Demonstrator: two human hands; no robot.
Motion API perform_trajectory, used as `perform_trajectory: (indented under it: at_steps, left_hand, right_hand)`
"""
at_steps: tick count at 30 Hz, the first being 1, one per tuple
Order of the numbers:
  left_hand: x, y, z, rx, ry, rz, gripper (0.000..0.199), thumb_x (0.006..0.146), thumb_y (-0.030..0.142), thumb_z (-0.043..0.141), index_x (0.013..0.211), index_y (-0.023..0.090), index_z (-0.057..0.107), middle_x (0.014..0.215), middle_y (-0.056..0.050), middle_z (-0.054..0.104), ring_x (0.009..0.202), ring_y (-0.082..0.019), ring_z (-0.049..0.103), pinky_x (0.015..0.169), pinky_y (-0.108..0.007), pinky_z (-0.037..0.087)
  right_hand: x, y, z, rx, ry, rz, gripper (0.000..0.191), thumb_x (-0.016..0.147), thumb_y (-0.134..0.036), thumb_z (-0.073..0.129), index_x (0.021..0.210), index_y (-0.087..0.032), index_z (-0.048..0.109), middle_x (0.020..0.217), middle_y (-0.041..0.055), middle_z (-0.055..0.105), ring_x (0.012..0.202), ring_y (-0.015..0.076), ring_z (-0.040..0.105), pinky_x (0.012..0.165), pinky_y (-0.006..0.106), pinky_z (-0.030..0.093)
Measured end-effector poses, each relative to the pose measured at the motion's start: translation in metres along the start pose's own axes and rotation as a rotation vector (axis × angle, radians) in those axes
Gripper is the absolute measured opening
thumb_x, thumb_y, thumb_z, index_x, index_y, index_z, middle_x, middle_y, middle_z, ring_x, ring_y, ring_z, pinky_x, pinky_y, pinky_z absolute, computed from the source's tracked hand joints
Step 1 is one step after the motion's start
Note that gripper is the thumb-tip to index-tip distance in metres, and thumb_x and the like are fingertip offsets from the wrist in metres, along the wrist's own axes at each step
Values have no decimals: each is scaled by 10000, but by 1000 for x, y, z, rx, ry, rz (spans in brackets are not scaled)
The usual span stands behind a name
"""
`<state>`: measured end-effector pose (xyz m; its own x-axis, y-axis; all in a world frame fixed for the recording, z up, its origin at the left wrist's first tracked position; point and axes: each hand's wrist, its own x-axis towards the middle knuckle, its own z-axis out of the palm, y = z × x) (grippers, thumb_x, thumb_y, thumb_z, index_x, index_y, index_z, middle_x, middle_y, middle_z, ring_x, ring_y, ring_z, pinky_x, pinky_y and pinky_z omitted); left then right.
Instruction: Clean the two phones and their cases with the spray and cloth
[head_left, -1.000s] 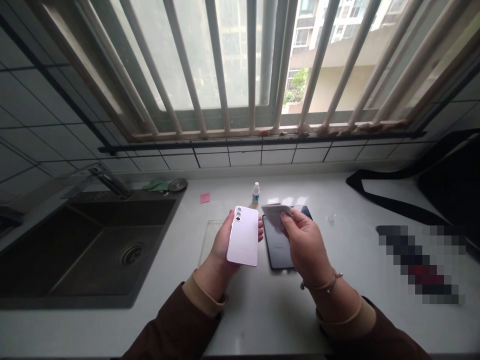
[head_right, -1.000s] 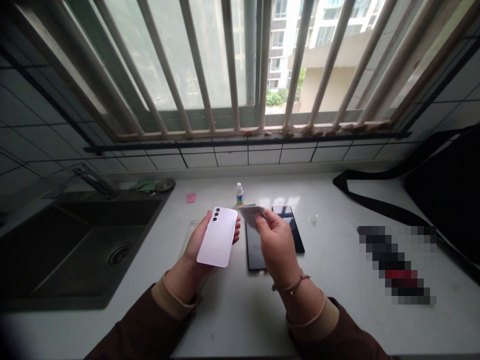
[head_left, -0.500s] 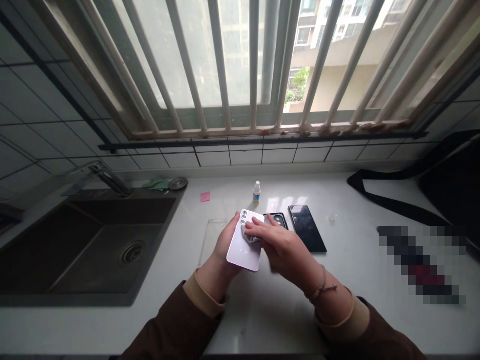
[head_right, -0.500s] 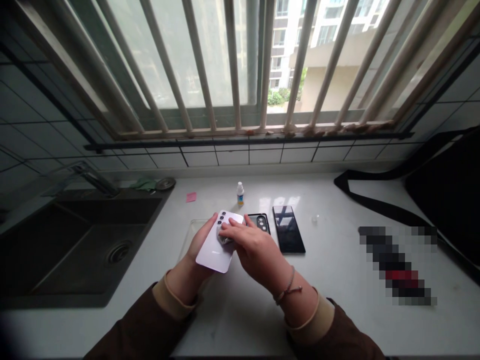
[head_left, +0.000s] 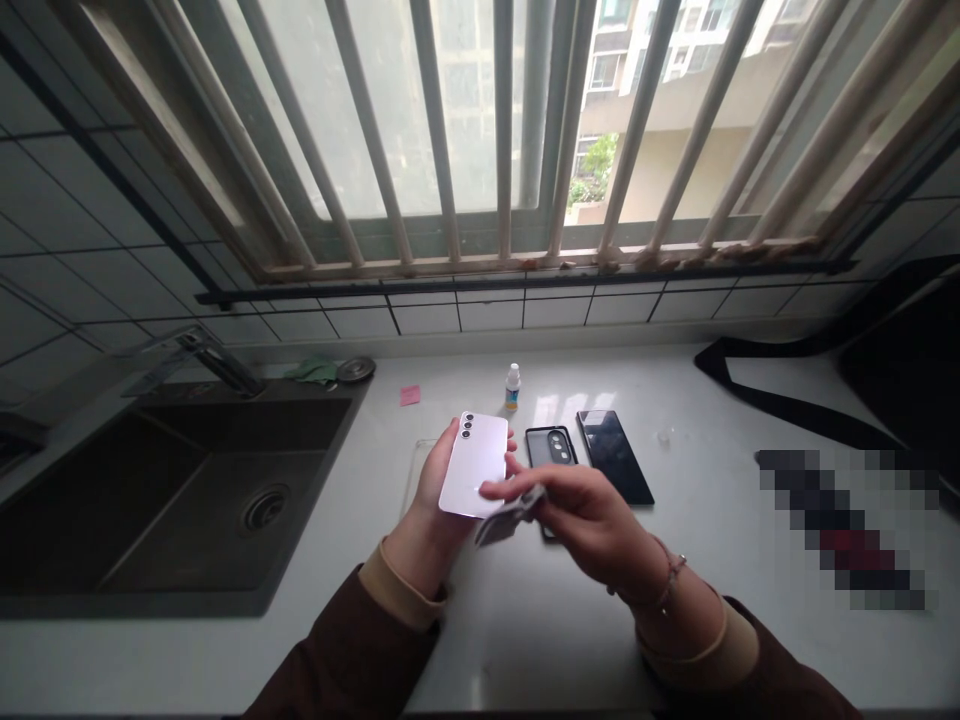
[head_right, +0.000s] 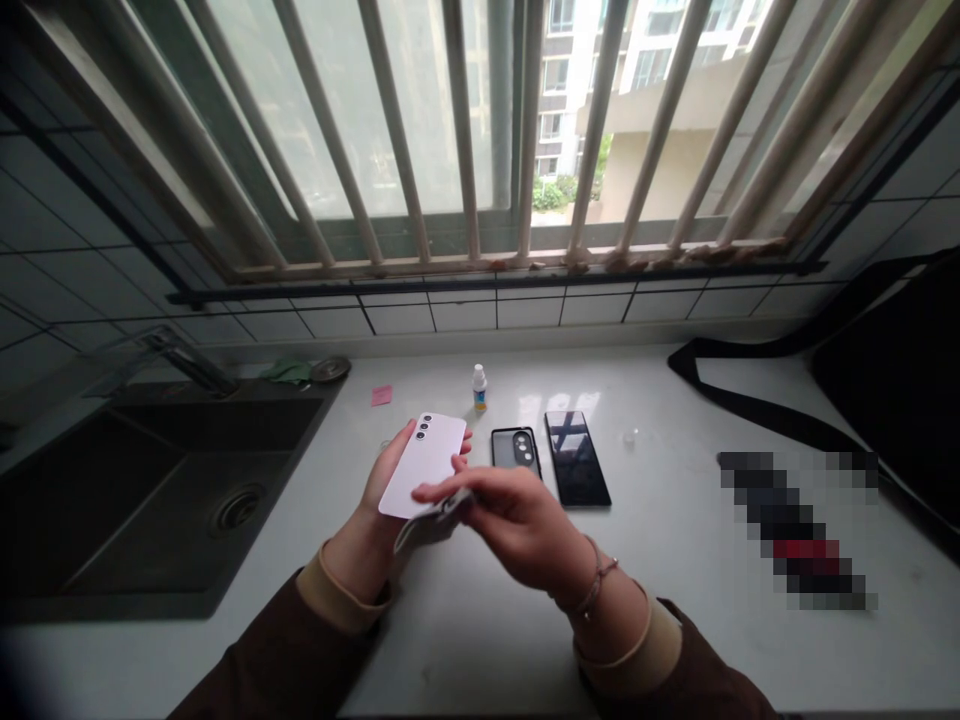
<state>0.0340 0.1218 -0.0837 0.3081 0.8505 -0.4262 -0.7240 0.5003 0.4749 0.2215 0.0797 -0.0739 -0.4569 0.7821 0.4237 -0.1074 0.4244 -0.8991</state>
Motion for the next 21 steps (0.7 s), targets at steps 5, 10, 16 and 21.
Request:
perform_trajectory:
  at_steps: [5,10,16,21]
  left_hand:
    - [-6,2,2,92,-123,-135,615,1078,525,445,1306,5,682,969,-205,786,747,-251,763,666,-320,608]
    - [-7,0,1,177,-223,-207,635,1079,555,433,1286,20,706,977,-220,786,749,-254,771,659,-305,598]
    - [3,-8,-5,72,-107,-109,480,1068,481,512,1216,80,732,868,-149,787,687,-254,755,688,-360,615]
    - [1,-5,0,-4,-83,-79,567,1060,528,501,1164,24,737,905,-187,781,767,-255,753,774,-358,624]
  right_hand:
    - [3,22,-16,-121,703,208,325,1050,-443,643,1273,-247,775,1250,86,805,1203,295,752,1122,545,577]
    - [3,28,-18,-528,553,-25,332,1067,-252,570,1351,-290,737,1386,66,749,1340,289,687,1303,598,356]
    - [4,30,-6,-653,138,-210,431,1043,-72,474,1315,-301,717,1392,33,743,1367,250,663,1321,612,310]
    - [2,18,1,-479,-51,-257,344,1064,-97,520,1249,-299,728,1288,6,798,1279,185,725,1339,517,311]
